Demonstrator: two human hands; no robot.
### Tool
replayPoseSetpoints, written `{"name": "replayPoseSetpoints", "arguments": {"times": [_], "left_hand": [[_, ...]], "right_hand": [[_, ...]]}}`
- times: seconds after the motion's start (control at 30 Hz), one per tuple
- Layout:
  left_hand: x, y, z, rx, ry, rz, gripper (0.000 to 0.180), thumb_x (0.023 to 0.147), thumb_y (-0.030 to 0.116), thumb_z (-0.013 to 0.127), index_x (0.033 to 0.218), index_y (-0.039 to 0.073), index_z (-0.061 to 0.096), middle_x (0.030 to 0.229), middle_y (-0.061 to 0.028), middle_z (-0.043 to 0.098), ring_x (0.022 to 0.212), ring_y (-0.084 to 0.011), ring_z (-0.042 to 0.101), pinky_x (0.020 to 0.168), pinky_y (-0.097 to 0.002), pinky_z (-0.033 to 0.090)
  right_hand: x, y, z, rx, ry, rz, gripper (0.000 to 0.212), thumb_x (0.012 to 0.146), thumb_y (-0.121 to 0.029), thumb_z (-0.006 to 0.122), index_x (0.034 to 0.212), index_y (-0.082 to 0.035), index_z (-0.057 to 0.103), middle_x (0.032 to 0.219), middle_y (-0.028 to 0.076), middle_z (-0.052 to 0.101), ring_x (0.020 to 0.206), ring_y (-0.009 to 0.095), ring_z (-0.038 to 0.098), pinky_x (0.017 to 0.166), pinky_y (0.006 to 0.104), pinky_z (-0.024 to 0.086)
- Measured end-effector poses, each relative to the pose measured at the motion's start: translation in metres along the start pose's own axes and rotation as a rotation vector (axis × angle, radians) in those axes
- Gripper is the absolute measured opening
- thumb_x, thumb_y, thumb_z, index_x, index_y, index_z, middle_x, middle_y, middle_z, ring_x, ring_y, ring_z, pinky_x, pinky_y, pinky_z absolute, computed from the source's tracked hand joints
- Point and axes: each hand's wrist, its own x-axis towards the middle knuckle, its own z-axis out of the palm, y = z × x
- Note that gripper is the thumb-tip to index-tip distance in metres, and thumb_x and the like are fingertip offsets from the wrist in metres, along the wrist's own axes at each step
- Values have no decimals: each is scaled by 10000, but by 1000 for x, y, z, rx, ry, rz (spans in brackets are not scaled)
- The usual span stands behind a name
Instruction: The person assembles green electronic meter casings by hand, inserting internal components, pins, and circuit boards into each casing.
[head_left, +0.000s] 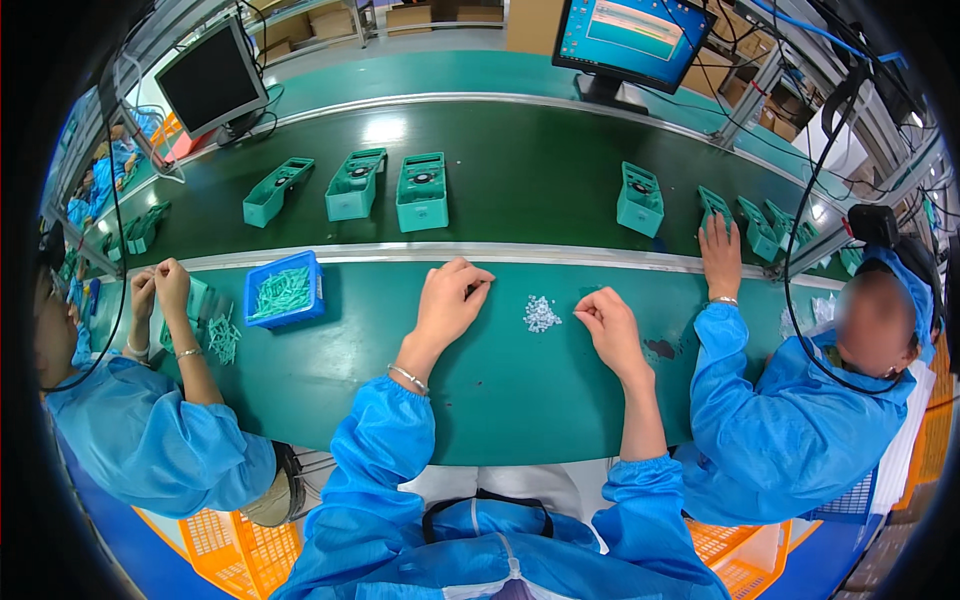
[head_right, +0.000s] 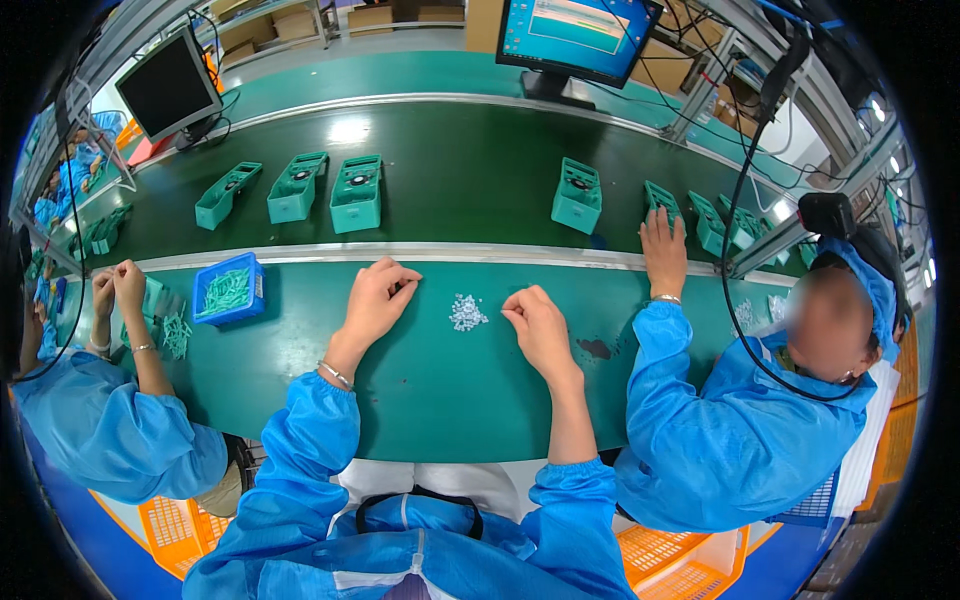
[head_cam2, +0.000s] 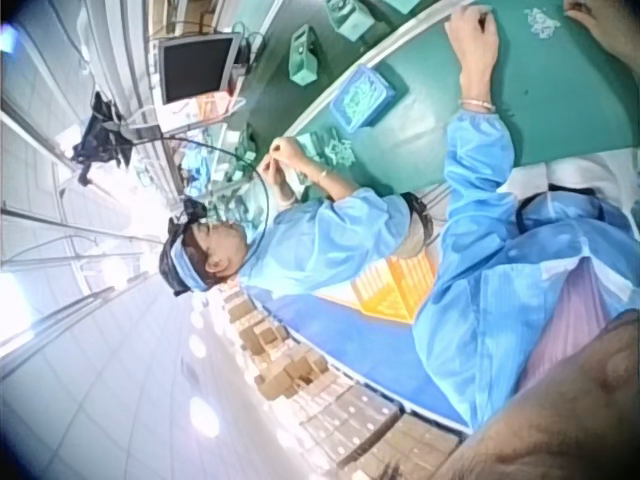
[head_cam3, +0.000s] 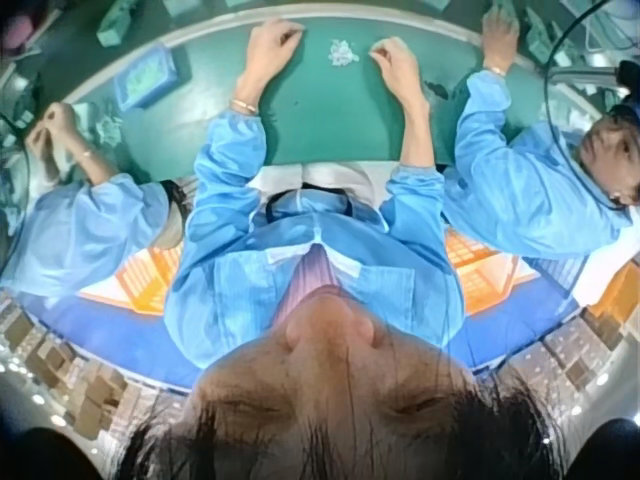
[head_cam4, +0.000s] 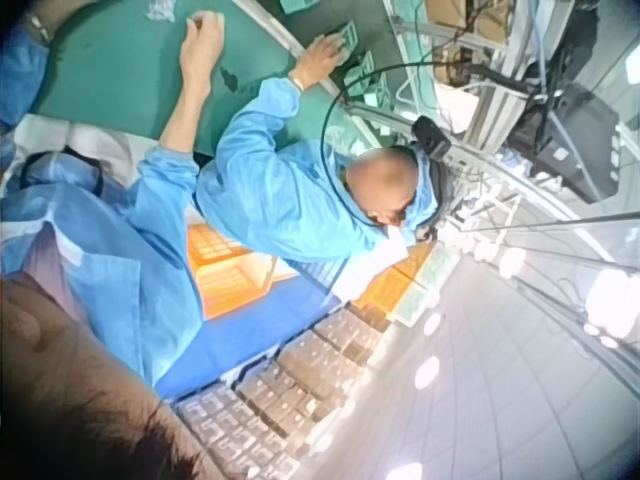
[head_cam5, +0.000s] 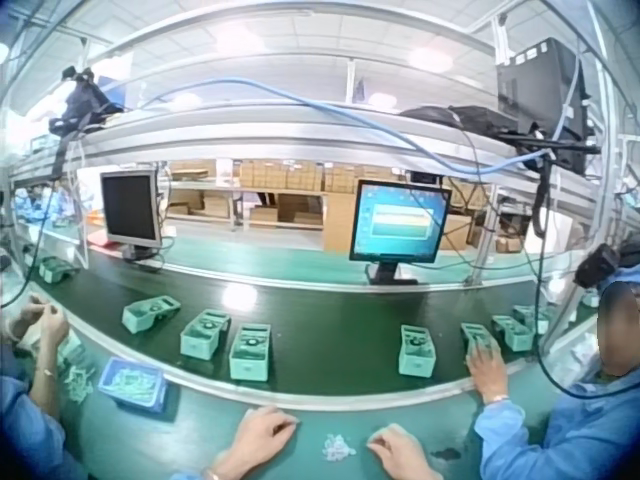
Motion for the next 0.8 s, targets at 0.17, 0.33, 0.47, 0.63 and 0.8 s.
{"name": "replayPoseSetpoints", "arguments": {"times": [0.17,0.33,0.47,0.63,0.8], "left_hand": [[-1,-2,-1,56,43,73,68,861,65,759,924,73,784,816,-55,636,659,-204,604,638,-369,483],[-3,-3,-2,55,51,70,64,863,68,760,923,78,782,814,-49,629,663,-206,596,645,-359,473],[-3,-3,-2,25,-11,-9,70,888,98,726,936,103,776,857,-27,642,796,-224,622,780,-381,429],[-4,-2,-2,38,-1,-2,73,888,97,723,935,107,777,859,-24,643,794,-222,620,783,-379,428],[-4,-3,-3,49,1,16,79,883,91,721,935,111,778,850,-20,643,793,-221,624,780,-378,430]], "right_hand": [[0,-2,2,4,1,-6,56,915,2,705,944,-15,659,933,123,626,829,290,653,740,383,515],[0,-1,4,0,-2,-11,61,916,1,702,950,-10,653,940,130,624,846,306,651,754,387,516],[-1,-1,5,-13,28,-52,63,910,13,703,945,0,653,926,130,618,822,289,634,743,373,507],[-1,-1,6,-6,47,-61,62,900,31,703,934,17,654,907,128,612,789,258,616,726,351,498],[-1,1,7,2,47,-74,62,896,39,700,933,19,654,905,126,609,782,250,608,722,349,496]]}}
